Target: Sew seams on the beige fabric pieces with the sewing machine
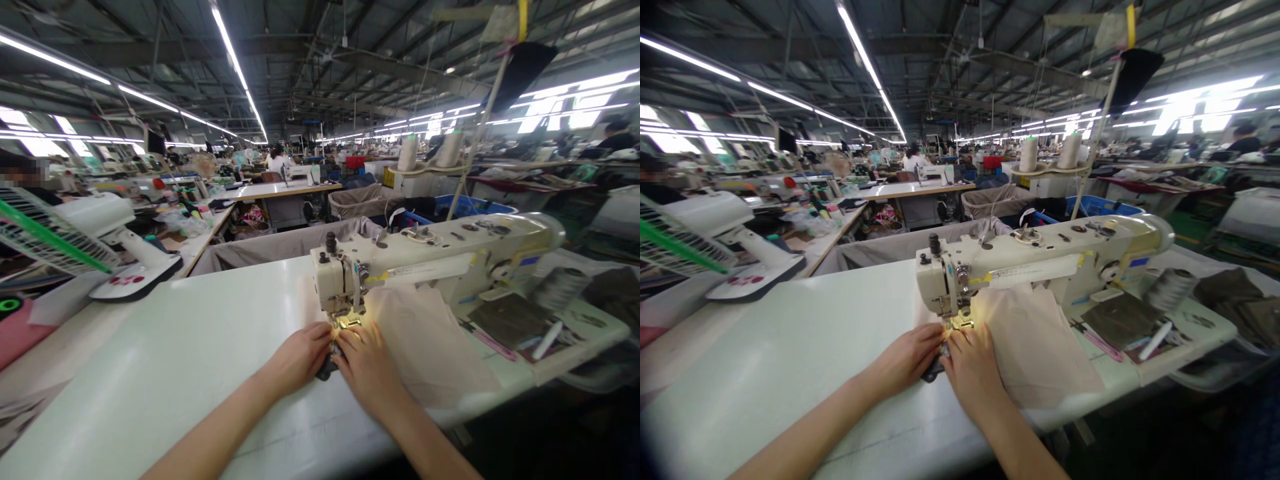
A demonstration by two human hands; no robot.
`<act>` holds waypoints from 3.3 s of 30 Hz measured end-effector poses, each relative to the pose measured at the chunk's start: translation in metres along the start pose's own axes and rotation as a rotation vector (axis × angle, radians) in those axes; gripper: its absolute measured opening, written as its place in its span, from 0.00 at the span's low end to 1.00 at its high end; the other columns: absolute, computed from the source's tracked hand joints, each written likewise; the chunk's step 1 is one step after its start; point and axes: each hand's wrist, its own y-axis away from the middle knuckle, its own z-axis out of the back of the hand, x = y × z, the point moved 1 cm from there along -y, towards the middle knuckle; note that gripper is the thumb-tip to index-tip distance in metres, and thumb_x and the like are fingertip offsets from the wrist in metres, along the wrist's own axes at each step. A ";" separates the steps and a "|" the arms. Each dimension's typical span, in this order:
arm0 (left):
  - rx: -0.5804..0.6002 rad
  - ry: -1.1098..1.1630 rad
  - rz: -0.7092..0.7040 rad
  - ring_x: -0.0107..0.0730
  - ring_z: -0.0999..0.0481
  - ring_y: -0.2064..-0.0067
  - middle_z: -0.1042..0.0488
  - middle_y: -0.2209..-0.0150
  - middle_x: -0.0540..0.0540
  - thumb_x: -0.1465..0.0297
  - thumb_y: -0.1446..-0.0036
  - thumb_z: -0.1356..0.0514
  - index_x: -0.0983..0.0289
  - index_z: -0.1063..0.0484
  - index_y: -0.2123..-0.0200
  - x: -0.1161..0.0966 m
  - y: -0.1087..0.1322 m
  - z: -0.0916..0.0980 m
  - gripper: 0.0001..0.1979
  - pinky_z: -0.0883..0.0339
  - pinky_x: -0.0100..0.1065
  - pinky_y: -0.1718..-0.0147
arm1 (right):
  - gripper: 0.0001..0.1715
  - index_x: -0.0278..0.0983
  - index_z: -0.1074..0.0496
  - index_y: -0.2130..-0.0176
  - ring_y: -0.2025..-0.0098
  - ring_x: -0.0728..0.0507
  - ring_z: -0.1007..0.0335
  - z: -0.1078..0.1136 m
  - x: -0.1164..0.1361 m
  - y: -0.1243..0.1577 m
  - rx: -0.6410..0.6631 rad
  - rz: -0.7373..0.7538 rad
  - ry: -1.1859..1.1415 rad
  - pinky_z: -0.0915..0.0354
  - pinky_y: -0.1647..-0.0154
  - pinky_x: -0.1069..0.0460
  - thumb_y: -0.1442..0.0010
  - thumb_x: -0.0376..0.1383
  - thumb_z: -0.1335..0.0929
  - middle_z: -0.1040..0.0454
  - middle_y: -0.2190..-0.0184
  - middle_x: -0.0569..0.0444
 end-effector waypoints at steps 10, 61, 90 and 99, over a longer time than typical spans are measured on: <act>0.011 -0.043 0.002 0.41 0.25 0.46 0.24 0.51 0.62 0.71 0.30 0.53 0.65 0.26 0.49 0.018 -0.008 0.003 0.17 0.30 0.41 0.43 | 0.11 0.40 0.27 0.49 0.44 0.36 0.32 0.002 0.001 0.009 -0.011 -0.019 -0.063 0.47 0.35 0.29 0.31 0.34 0.34 0.22 0.51 0.49; -0.068 -0.060 0.095 0.43 0.26 0.47 0.24 0.49 0.60 0.76 0.35 0.44 0.63 0.25 0.57 -0.009 0.006 -0.016 0.08 0.28 0.45 0.45 | 0.09 0.41 0.28 0.52 0.47 0.38 0.30 0.003 -0.003 0.021 -0.007 -0.027 -0.161 0.51 0.34 0.31 0.30 0.33 0.34 0.23 0.52 0.51; -0.049 -0.075 -0.063 0.41 0.24 0.47 0.23 0.52 0.60 0.71 0.30 0.50 0.63 0.24 0.55 -0.007 0.006 -0.004 0.14 0.28 0.42 0.44 | 0.08 0.40 0.27 0.52 0.47 0.38 0.31 0.005 -0.007 0.005 0.033 0.014 -0.065 0.48 0.35 0.32 0.30 0.33 0.33 0.23 0.54 0.51; -0.026 -0.030 -0.028 0.40 0.25 0.47 0.23 0.51 0.60 0.70 0.29 0.51 0.63 0.23 0.51 0.019 -0.008 0.004 0.16 0.30 0.42 0.43 | 0.11 0.41 0.26 0.50 0.47 0.36 0.32 0.002 -0.011 -0.004 -0.011 -0.002 -0.012 0.46 0.36 0.31 0.32 0.36 0.32 0.24 0.52 0.49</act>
